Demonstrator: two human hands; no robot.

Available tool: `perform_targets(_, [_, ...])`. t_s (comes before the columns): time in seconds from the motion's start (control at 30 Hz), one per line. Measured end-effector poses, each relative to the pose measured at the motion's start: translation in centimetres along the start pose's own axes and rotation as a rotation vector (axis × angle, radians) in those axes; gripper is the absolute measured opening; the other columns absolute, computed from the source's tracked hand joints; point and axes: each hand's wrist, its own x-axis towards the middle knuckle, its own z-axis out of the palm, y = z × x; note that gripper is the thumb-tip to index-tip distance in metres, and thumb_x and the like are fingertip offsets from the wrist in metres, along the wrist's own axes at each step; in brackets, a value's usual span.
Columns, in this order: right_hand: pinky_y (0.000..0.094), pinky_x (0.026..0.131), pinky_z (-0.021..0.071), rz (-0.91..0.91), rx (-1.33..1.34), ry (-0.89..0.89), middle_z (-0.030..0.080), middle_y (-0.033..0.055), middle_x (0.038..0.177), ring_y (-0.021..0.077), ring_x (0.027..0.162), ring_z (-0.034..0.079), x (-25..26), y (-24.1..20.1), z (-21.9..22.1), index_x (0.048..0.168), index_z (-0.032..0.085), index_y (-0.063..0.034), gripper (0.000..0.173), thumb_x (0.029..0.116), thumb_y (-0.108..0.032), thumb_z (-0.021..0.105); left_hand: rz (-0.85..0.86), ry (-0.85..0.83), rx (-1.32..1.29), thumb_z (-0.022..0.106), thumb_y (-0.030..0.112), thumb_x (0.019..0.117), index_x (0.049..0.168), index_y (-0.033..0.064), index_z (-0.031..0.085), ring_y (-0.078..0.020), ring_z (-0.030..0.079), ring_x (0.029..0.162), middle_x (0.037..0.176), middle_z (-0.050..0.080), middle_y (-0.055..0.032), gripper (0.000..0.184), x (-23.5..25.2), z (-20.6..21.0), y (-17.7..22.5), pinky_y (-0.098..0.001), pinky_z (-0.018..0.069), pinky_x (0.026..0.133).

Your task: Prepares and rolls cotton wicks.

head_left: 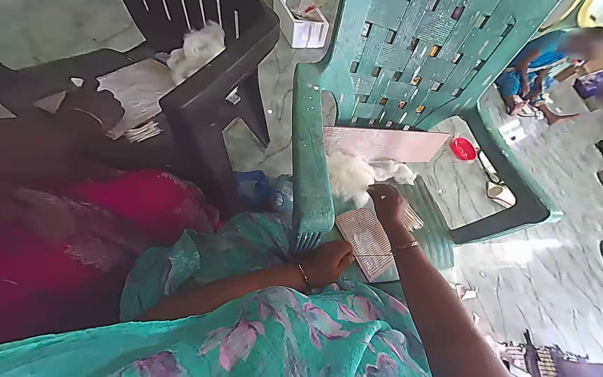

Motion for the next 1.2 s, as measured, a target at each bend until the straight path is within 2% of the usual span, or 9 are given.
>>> perform_targets(0.2, [0.0467, 0.089, 0.0543, 0.279, 0.342, 0.232, 0.07, 0.0192, 0.114, 0.0285, 0.1, 0.068, -3.1, 0.5, -3.1, 0.117, 0.072, 0.0005, 0.023, 0.1005, -0.014, 0.065, -0.077, 0.005, 0.017, 0.038, 0.022, 0.1116, 0.125, -0.0095, 0.058, -0.035, 0.062, 0.117, 0.122, 0.063, -0.0274, 0.04, -0.1, 0.1, 0.3, -0.0437, 0.048, 0.104])
perform_targets(0.3, [0.0317, 0.073, 0.0554, 0.332, 0.738, 0.273, 0.067, 0.0065, 0.094, 0.0122, 0.081, 0.064, -5.1, 0.8, -3.8, 0.111, 0.066, 0.0006, 0.014, 0.0988, -0.004, 0.061, -0.093, 0.116, -0.111, 0.043, 0.022, 0.1099, 0.12, -0.0087, 0.06, -0.0285, 0.064, 0.103, 0.111, 0.065, -0.0236, 0.037, -0.2, 0.3, 0.4, -0.0402, 0.0514, 0.095])
perform_targets(0.43, [0.0271, 0.07, 0.0574, 0.252, 1.094, 0.196, 0.069, -0.0024, 0.081, 0.0074, 0.073, 0.065, -8.3, 0.8, -4.2, 0.094, 0.066, -0.006, 0.016, 0.0951, 0.006, 0.055, -0.072, 0.426, -0.316, 0.063, 0.026, 0.0993, 0.117, -0.0067, 0.057, -0.0117, 0.058, 0.083, 0.101, 0.061, -0.013, 0.037, 0.5, 0.9, 1.5, -0.0266, 0.0511, 0.078])
perform_targets(0.6, [0.0267, 0.073, 0.0566, 0.207, 1.169, 0.049, 0.069, -0.0019, 0.08, 0.0077, 0.072, 0.065, -11.2, 0.1, -3.9, 0.094, 0.067, -0.0062, 0.013, 0.0948, 0.001, 0.055, 0.086, 0.594, -0.177, 0.081, 0.024, 0.0882, 0.14, -0.0035, 0.053, -0.007, 0.055, 0.08, 0.129, 0.055, -0.0162, 0.064, 2.3, -0.4, 3.8, -0.0206, 0.0492, 0.07])
perform_targets(0.73, [0.0265, 0.072, 0.0571, 0.243, 1.241, 0.0, 0.068, -0.0009, 0.079, 0.0081, 0.073, 0.066, -11.7, -0.2, -4.1, 0.093, 0.064, -0.0053, 0.013, 0.1, -0.002, 0.053, 0.161, 0.512, 0.048, 0.079, 0.014, 0.0891, 0.132, -0.0009, 0.065, -0.0127, 0.059, 0.087, 0.137, 0.054, -0.0202, 0.048, 3.8, -1.1, 4.9, -0.0235, 0.0513, 0.072])
perform_targets(0.87, [0.0265, 0.07, 0.0564, 0.286, 1.309, -0.008, 0.067, 0.0002, 0.079, 0.009, 0.071, 0.065, -11.2, 1.1, -4.4, 0.094, 0.063, -0.0058, 0.017, 0.1055, -0.007, 0.05, 0.06, 0.483, 0.067, 0.064, 0.011, 0.1001, 0.11, -0.0063, 0.071, -0.0177, 0.066, 0.095, 0.12, 0.066, -0.0187, 0.021, 5.4, -1.2, 5.6, -0.031, 0.0561, 0.085])
perform_targets(0.97, [0.0265, 0.071, 0.0553, 0.309, 1.315, -0.049, 0.07, 0.0033, 0.093, 0.0105, 0.078, 0.066, -10.7, 2.5, -4.7, 0.109, 0.062, -0.0055, 0.021, 0.1099, -0.017, 0.045, -0.153, 0.455, -0.031, 0.058, 0.015, 0.1047, 0.109, -0.0023, 0.066, -0.0099, 0.057, 0.076, 0.088, 0.063, -0.0073, 0.02, 6.9, -1.1, 6.9, -0.028, 0.0495, 0.074])
perform_targets(1.07, [0.0267, 0.074, 0.056, 0.28, 1.317, -0.087, 0.069, 0.0048, 0.105, 0.011, 0.085, 0.067, -10.2, 3.9, -5.0, 0.128, 0.062, -0.0045, 0.029, 0.1094, -0.021, 0.047, -0.217, 0.427, -0.136, 0.058, 0.015, 0.1042, 0.103, -0.0003, 0.064, -0.0075, 0.052, 0.069, 0.078, 0.057, -0.0023, 0.016, 8.6, -0.6, 7.0, -0.0254, 0.0463, 0.068])
perform_targets(1.2, [0.0266, 0.073, 0.0547, 0.324, 1.352, -0.114, 0.068, 0.0023, 0.097, 0.0096, 0.081, 0.065, -9.6, 4.8, -5.4, 0.117, 0.066, -0.0049, 0.017, 0.1038, -0.014, 0.059, -0.254, 0.378, -0.194, 0.06, 0.009, 0.1029, 0.103, -0.0004, 0.063, -0.0063, 0.049, 0.066, 0.077, 0.055, -0.0009, 0.01, 10.7, 0.1, 7.1, -0.0235, 0.0446, 0.065])
